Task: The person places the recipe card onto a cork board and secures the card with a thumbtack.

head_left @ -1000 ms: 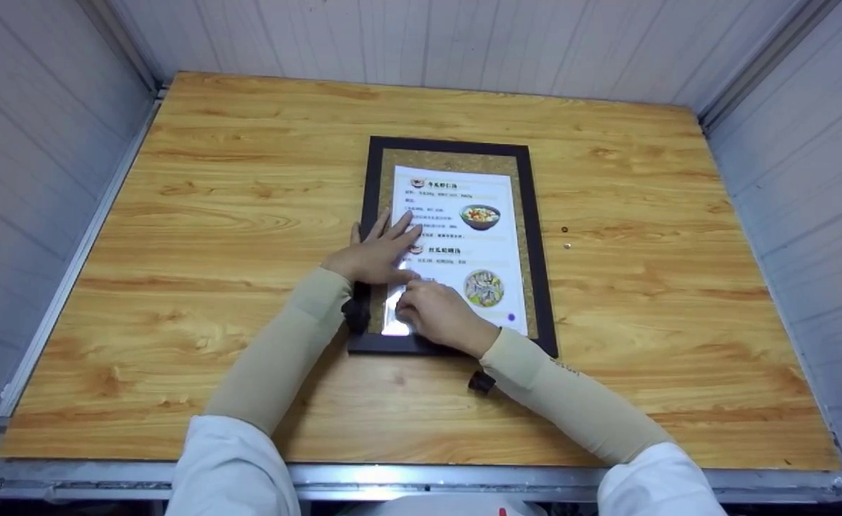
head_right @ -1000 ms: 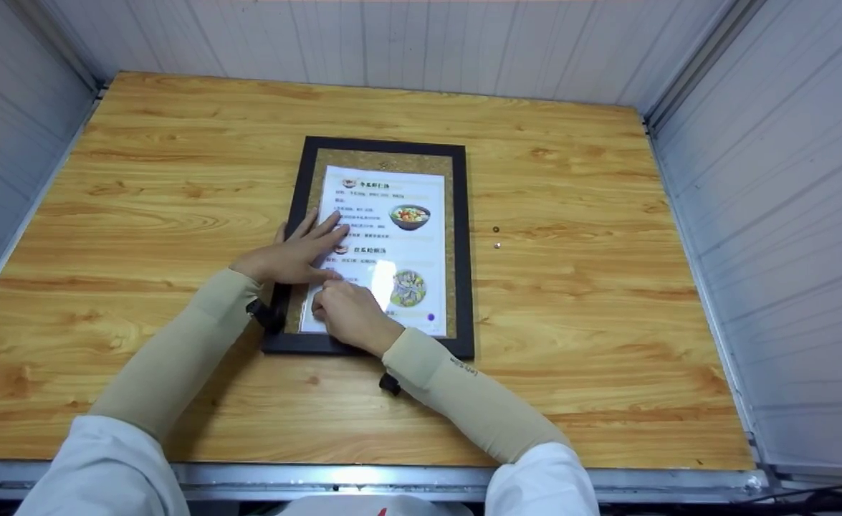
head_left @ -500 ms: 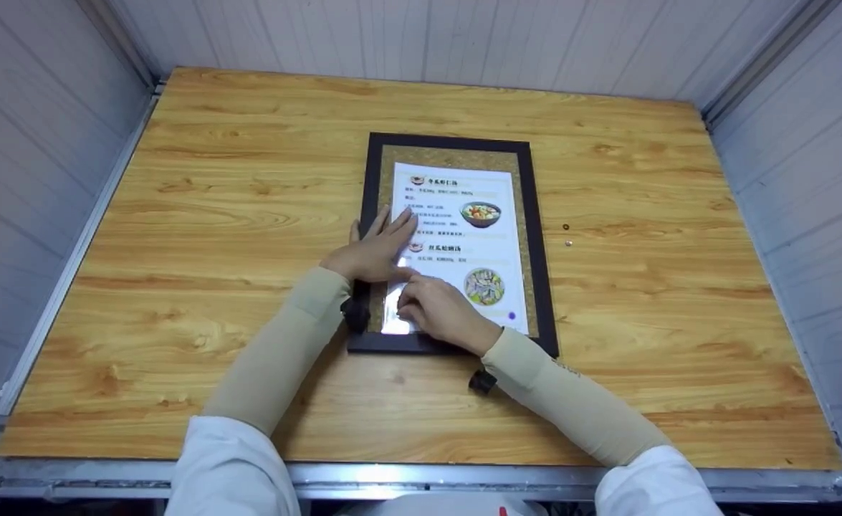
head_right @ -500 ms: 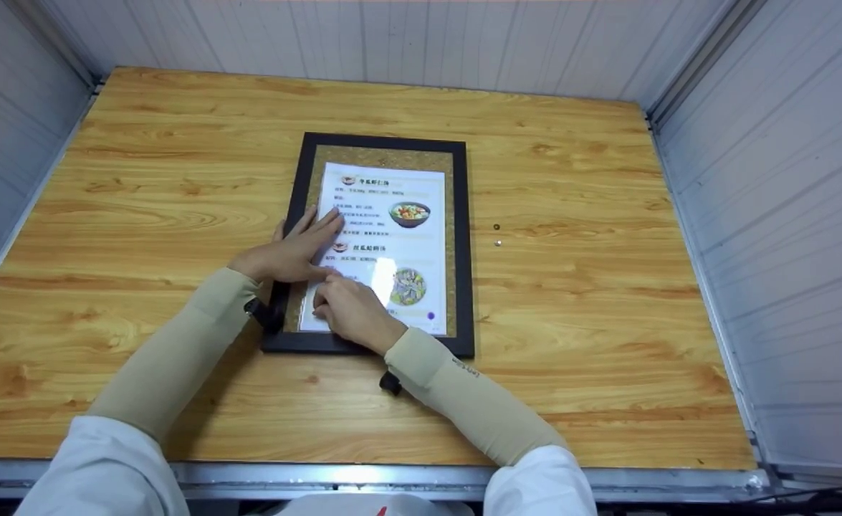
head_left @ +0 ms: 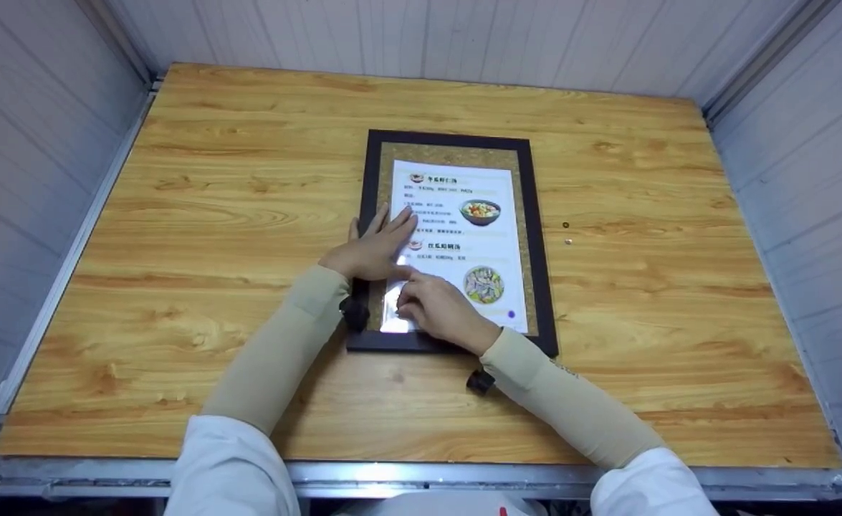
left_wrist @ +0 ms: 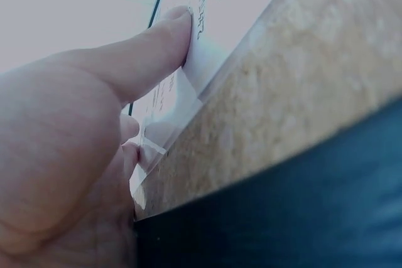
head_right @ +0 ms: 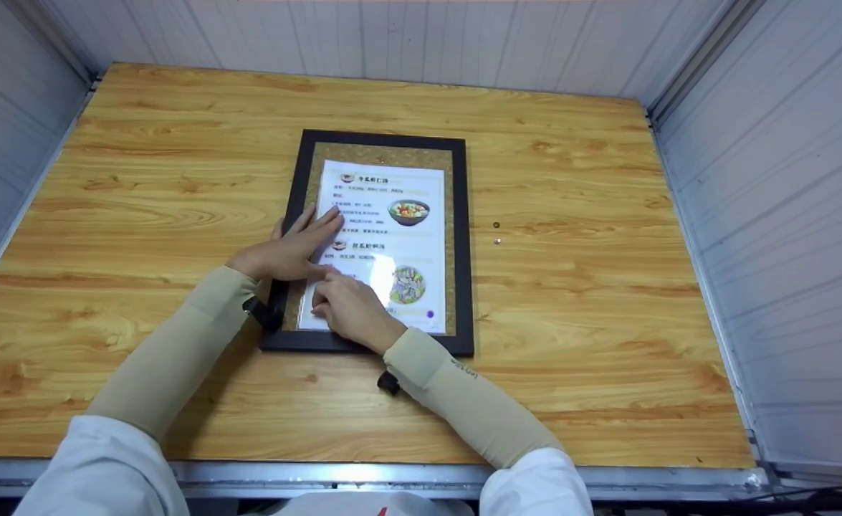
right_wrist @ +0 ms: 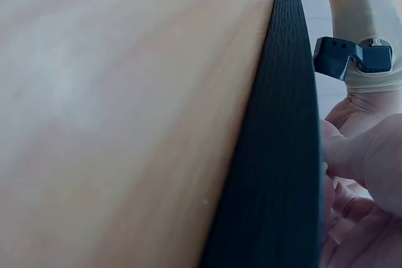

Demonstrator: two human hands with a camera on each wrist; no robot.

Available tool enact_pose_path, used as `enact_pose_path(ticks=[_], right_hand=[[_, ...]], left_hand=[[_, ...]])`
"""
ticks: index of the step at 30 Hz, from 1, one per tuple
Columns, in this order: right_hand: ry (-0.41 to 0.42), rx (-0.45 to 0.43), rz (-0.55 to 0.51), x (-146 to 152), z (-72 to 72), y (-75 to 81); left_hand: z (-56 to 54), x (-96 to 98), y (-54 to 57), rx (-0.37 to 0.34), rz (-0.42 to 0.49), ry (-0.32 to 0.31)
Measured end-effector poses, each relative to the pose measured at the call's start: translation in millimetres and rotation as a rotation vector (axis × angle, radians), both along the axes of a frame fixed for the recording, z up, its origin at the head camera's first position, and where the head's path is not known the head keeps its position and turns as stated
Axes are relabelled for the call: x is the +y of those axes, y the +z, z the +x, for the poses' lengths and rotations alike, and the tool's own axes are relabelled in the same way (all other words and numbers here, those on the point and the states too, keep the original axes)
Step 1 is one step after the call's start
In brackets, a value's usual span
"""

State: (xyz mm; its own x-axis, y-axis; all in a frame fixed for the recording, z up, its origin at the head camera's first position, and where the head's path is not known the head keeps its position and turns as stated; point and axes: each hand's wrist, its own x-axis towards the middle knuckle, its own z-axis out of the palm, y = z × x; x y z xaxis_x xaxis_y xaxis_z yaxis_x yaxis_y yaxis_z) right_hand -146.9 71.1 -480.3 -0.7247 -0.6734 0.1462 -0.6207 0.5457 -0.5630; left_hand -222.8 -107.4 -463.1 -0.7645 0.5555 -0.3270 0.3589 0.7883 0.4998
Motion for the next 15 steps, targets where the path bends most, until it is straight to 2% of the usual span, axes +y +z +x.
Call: enact_pose_path(ticks=[7, 15], right_hand=[[0.003, 0.057, 0.013, -1.6, 1.7, -1.1], [0.004, 0.073, 0.001, 2.4, 7.3, -3.7]], left_hand=[[-0.1, -0.8, 1.8, -0.004, 0.003, -0.022], [-1.2, -0.5, -1.7, 0.004, -0.003, -0.015]])
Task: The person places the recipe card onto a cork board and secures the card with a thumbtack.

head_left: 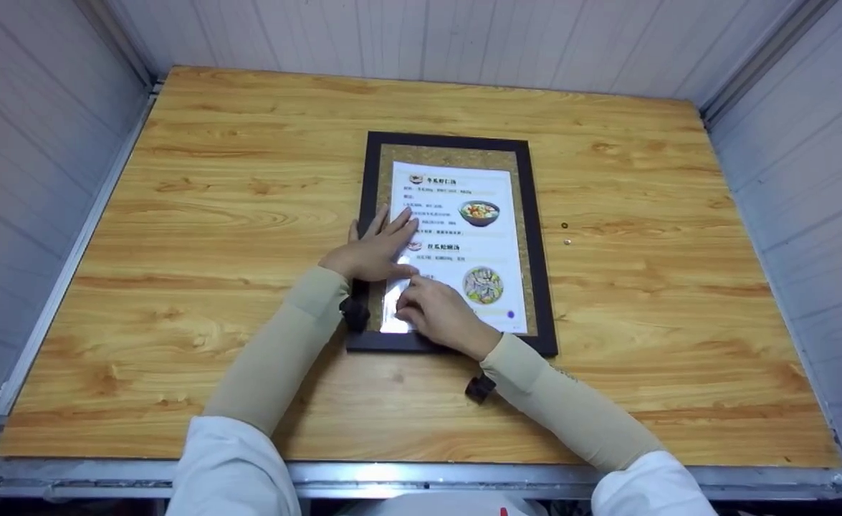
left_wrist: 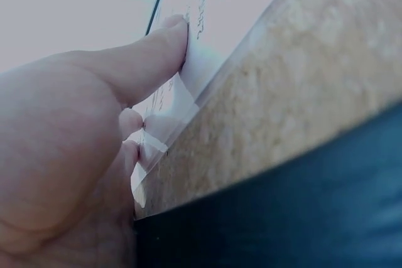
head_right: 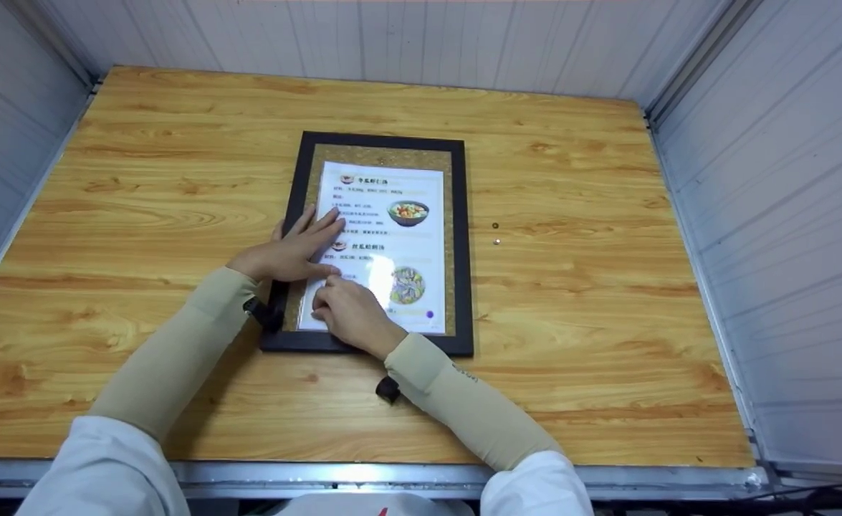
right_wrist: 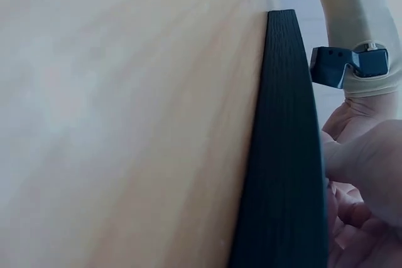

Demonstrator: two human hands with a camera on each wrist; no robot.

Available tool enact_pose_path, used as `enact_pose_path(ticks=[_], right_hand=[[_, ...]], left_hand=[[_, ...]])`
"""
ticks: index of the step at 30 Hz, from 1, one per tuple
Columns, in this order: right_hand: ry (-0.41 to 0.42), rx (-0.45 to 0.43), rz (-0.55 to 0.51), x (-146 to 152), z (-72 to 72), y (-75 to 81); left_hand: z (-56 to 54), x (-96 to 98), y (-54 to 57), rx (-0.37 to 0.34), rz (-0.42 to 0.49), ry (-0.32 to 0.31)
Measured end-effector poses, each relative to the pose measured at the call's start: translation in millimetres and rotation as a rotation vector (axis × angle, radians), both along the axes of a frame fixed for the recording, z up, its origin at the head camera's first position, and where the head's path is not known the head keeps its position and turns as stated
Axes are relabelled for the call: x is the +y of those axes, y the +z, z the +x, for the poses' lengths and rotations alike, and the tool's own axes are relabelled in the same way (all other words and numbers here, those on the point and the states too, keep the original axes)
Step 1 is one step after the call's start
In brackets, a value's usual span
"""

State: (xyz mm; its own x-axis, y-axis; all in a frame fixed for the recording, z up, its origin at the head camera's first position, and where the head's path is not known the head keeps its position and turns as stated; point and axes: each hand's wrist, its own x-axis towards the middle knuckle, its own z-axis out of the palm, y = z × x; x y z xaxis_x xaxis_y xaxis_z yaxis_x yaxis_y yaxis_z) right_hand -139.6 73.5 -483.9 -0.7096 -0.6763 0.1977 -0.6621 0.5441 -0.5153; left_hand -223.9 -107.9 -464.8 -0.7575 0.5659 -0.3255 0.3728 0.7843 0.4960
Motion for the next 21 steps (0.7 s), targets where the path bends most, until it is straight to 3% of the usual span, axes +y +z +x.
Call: enact_pose_path(ticks=[5, 14, 18, 21], right_hand=[[0.045, 0.089, 0.008, 4, 11.2, 2.1], [0.121, 0.329, 0.167, -1, 21.4, 5.6], [0.120, 0.346, 0.245, -1, 20.4, 9.3], [0.117, 0.275, 0.297, 2, 19.1, 13.2]], left_hand=[[1.0, 0.7, 1.2, 0.008, 0.002, 0.009], [1.7, -0.7, 0.4, -0.002, 0.006, 0.020], [1.7, -1.1, 0.7, -0.007, 0.011, 0.019], [1.7, -1.1, 0.5, -0.010, 0.012, 0.017]])
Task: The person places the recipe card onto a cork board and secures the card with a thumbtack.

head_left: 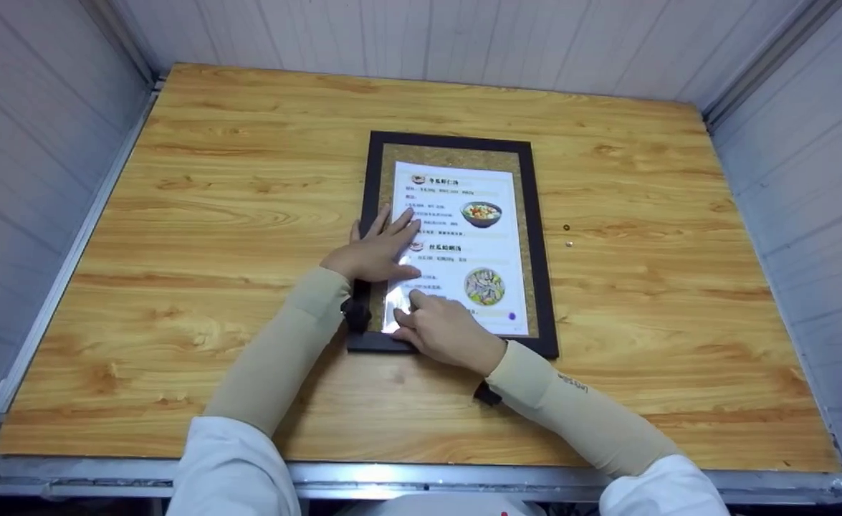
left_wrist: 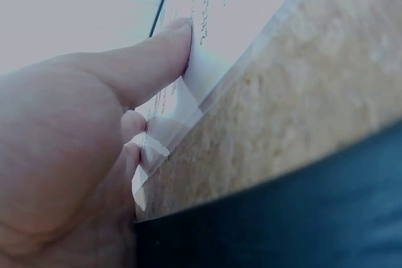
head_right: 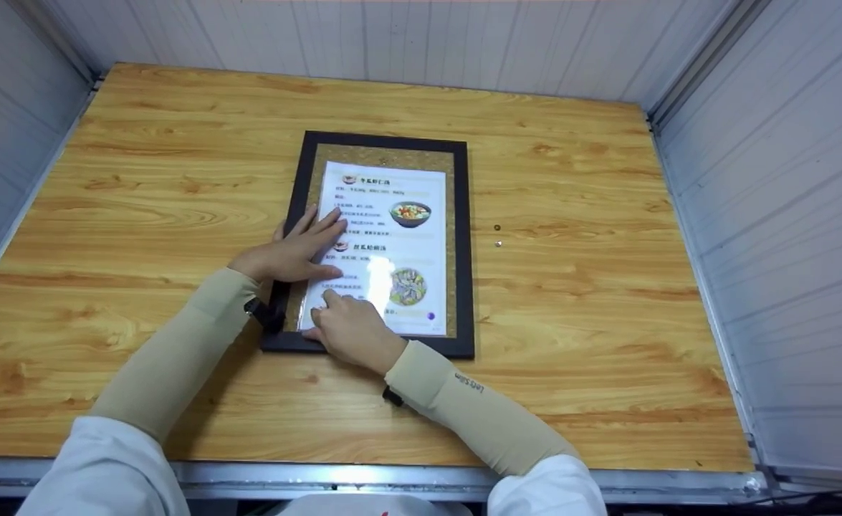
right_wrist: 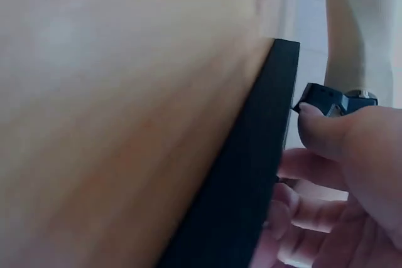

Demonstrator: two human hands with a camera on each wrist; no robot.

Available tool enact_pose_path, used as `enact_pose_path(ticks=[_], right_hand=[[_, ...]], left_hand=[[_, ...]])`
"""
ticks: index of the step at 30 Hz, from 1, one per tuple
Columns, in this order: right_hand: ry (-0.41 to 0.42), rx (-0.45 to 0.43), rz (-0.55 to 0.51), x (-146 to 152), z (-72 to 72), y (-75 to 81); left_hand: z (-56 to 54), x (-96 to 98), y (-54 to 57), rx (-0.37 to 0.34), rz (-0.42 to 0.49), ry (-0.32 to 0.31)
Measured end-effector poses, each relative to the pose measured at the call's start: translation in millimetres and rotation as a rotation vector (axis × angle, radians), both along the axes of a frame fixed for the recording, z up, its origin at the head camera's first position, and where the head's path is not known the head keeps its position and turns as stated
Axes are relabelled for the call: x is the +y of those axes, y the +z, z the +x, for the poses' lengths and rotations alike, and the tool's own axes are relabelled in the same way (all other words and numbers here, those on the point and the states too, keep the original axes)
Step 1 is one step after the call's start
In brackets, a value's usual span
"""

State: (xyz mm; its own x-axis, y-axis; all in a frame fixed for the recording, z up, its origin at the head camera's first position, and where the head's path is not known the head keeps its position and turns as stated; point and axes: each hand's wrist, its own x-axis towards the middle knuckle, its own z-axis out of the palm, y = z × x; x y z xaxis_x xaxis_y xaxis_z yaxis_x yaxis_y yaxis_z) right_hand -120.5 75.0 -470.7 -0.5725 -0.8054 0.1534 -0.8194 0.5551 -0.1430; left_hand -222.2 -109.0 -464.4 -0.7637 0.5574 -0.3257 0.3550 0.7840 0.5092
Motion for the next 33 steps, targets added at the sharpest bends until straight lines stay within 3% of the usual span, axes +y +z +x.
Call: enact_pose_path(ticks=[5, 16, 18, 20, 23, 25, 29, 33], right_hand=[[0.003, -0.125, 0.012, 6, -3.4, 1.0], [0.011, -0.097, 0.000, 13, -1.6, -8.5], [0.016, -0.152, -0.027, 17, -3.5, -7.6], [0.006, -0.274, -0.080, 24, -7.6, -4.4], [-0.056, -0.459, -0.198, 42, -18.3, 4.0], [-0.126, -0.537, -0.279, 57, -26.9, 9.2], [-0.255, -0.556, -0.390, 92, -42.3, 15.2], [-0.393, -0.508, -0.433, 122, -53.5, 23.2]], left_hand=[[0.1, 0.6, 1.6, 0.008, -0.014, -0.002], [-0.9, 0.8, 0.6, 0.022, -0.006, -0.010], [-1.1, 0.9, -0.6, 0.018, -0.007, -0.007], [-1.4, 0.9, -1.7, 0.015, -0.007, -0.006], [-1.5, 1.1, -2.3, 0.010, -0.002, -0.004], [-1.2, 1.5, -1.8, 0.005, 0.002, -0.003], [-1.0, 1.4, -1.2, -0.011, 0.003, -0.008], [-2.5, 1.1, -1.7, -0.014, 0.009, -0.012]])
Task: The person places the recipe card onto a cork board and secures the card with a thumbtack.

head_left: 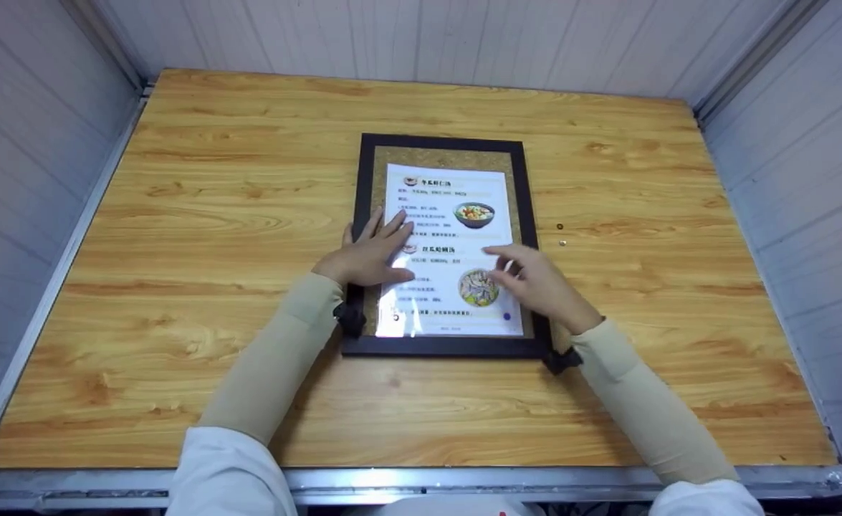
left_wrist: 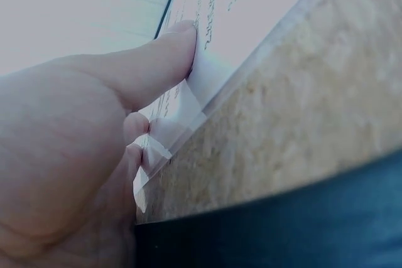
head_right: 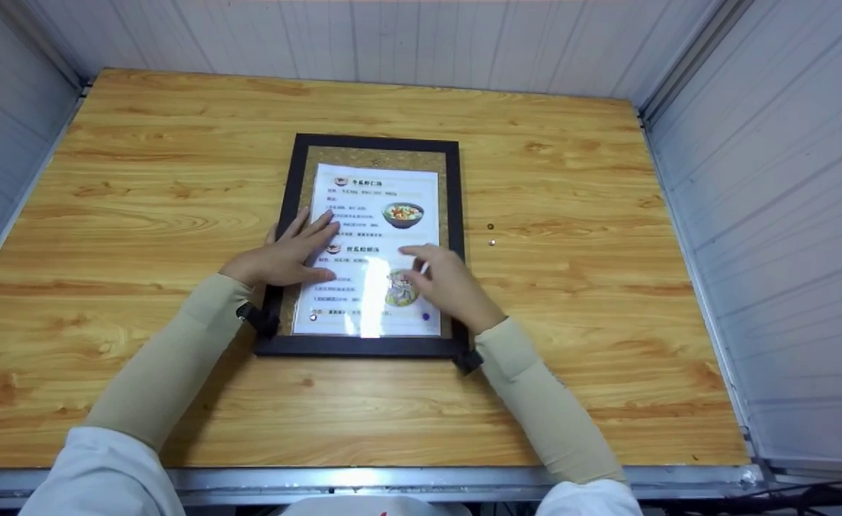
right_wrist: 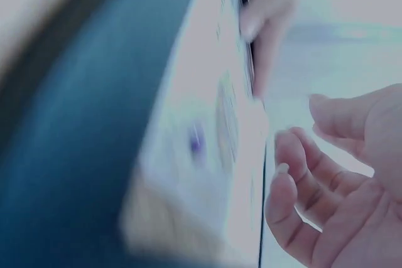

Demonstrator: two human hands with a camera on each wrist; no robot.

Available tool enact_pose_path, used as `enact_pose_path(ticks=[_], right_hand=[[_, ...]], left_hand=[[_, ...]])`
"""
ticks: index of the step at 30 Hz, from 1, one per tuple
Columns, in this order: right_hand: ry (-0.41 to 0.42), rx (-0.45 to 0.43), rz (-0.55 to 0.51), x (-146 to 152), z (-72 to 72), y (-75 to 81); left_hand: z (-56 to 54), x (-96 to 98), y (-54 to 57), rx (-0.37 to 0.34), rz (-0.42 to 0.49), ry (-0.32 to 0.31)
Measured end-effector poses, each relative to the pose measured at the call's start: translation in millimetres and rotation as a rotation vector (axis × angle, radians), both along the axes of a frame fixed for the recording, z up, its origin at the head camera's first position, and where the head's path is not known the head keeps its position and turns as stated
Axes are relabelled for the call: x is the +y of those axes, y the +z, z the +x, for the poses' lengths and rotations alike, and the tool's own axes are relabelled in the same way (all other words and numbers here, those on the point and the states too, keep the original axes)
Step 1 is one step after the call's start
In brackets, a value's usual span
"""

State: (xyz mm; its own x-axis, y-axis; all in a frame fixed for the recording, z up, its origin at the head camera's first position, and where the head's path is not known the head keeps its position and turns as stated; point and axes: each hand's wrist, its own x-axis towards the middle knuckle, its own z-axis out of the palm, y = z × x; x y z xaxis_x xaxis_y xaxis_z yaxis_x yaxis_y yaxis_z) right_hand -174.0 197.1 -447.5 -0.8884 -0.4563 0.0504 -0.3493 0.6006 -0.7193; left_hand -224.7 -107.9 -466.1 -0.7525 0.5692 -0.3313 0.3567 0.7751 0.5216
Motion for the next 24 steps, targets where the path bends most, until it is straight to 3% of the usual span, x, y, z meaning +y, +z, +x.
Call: enact_pose_path(ticks=[6, 11, 18, 24], right_hand=[[-0.192, 0.006, 0.037, 39, -19.0, 12.5], [-0.292, -0.020, 0.078, 66, -32.7, 16.3], [-0.362, -0.071, 0.140, 95, -44.7, 2.9], [-0.399, -0.145, 0.162, 103, -48.9, -14.1]], left_hand=[[0.3, 0.0, 0.5, 0.006, 0.000, 0.005], [1.6, -0.1, 1.8, 0.005, -0.005, 0.011], [0.9, -0.2, 1.4, 0.004, -0.008, 0.009], [1.4, -1.2, 1.4, -0.003, 0.007, 0.000]])
